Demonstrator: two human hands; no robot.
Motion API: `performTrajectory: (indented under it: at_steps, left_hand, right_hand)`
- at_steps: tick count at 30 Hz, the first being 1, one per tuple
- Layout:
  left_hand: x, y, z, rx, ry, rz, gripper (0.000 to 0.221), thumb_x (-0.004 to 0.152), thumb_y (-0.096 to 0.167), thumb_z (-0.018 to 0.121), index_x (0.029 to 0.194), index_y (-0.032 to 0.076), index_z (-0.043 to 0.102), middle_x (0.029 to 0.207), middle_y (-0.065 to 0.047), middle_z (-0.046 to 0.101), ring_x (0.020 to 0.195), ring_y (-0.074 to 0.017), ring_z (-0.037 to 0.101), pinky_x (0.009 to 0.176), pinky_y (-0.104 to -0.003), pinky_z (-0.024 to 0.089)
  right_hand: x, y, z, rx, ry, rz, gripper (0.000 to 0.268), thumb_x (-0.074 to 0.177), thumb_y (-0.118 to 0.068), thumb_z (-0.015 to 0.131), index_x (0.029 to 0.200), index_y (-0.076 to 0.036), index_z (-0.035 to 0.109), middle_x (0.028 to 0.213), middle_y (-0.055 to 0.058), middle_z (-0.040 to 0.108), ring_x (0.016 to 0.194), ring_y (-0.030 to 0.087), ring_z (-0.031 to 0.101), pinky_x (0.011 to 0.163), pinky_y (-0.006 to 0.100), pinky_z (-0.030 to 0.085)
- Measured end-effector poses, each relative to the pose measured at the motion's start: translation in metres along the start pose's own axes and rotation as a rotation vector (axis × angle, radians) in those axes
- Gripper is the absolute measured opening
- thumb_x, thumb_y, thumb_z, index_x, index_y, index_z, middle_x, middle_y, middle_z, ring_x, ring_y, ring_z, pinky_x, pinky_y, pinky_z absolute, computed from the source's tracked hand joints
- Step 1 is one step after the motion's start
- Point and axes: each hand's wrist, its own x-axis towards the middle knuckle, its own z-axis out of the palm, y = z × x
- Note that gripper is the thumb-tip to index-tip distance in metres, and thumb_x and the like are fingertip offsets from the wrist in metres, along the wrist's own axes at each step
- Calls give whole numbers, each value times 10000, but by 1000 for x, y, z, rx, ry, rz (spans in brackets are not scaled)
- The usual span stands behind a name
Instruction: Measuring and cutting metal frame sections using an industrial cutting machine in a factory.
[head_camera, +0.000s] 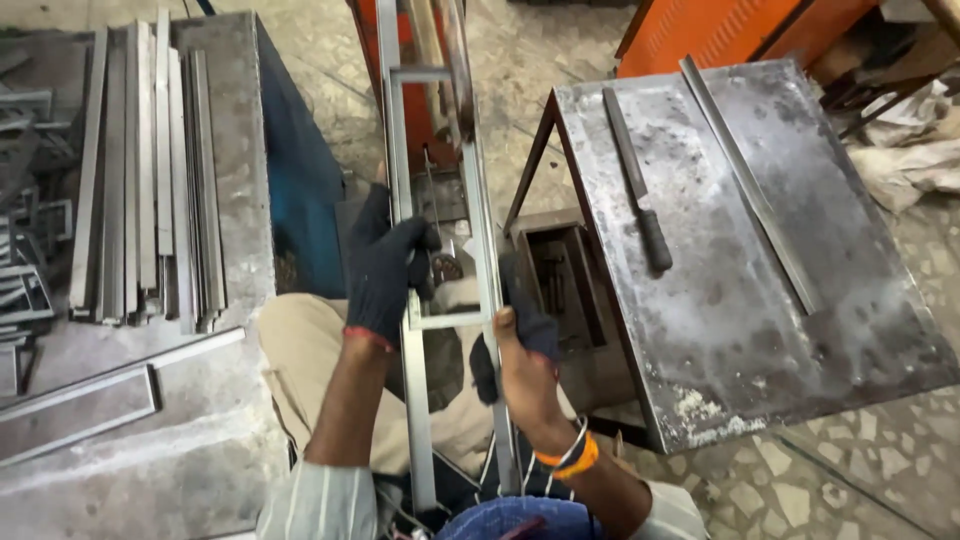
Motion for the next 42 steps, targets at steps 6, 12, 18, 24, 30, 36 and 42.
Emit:
performTrajectory:
  at_steps: [6, 12, 18, 24, 30, 36, 42]
  left_hand:
    - [1, -5, -2, -5, 3, 21, 671, 931, 47, 574, 1580, 144, 433, 699, -68, 651, 410, -95, 490, 350, -272, 417]
    - [13, 12, 1, 142, -51, 70, 489, 992, 104, 643, 1467, 44, 543, 842, -71, 720, 526, -109, 574, 456, -270, 465]
    - [27, -1, -2, 47, -67, 126, 555, 958, 113, 711, 1487, 47, 559, 868, -75, 650, 610, -103, 590, 545, -278, 515]
    - [54, -7, -6, 181, 14, 165, 519, 951, 73, 733, 1452, -17, 630, 982, -74, 730, 721, -84, 620, 608, -273, 533]
    - [61, -29, -12, -32, 12, 177, 677, 901, 33, 658, 1549, 77, 468, 1019, -24, 733, 759, -60, 658, 614, -220, 518]
    - [83, -14, -2, 57, -7, 196, 667, 898, 15, 704, 1540, 58, 527, 914, -70, 662, 645, -86, 553, 547, -244, 460]
    - [144, -27, -12, 107, -92, 367, 547, 923, 13, 717, 1453, -16, 585, 1138, -79, 759, 882, -110, 740, 732, -270, 619]
  right_hand:
    - [-5, -42, 15, -35, -23, -124, 561, 1028, -470, 524, 1482, -141, 553, 688, -96, 476, 563, -21, 403, 451, 194, 346]
    - [24, -66, 28, -27, -28, -27, 576, 982, -528, 489, 1340, -90, 599, 637, -73, 457, 507, 25, 434, 420, 234, 381]
    - [85, -34, 16, -345, 91, 125, 742, 1020, -699, 419, 1075, -30, 735, 636, -60, 469, 617, -22, 454, 536, 202, 425]
    - [93, -66, 36, -73, 28, 40, 623, 1003, -611, 516, 1123, -14, 645, 663, -54, 489, 563, 30, 458, 479, 243, 401]
    - [82, -84, 47, -93, -42, -326, 644, 1022, -575, 534, 1504, -147, 524, 1097, -153, 684, 588, 11, 450, 480, 222, 422]
    - [105, -96, 43, -217, 55, 68, 692, 968, -635, 460, 1136, -6, 694, 633, 46, 607, 533, 148, 621, 461, 294, 484]
    - [176, -80, 41, -219, 15, -386, 709, 944, -668, 581, 1173, -6, 688, 945, -55, 719, 840, 68, 638, 752, 283, 527]
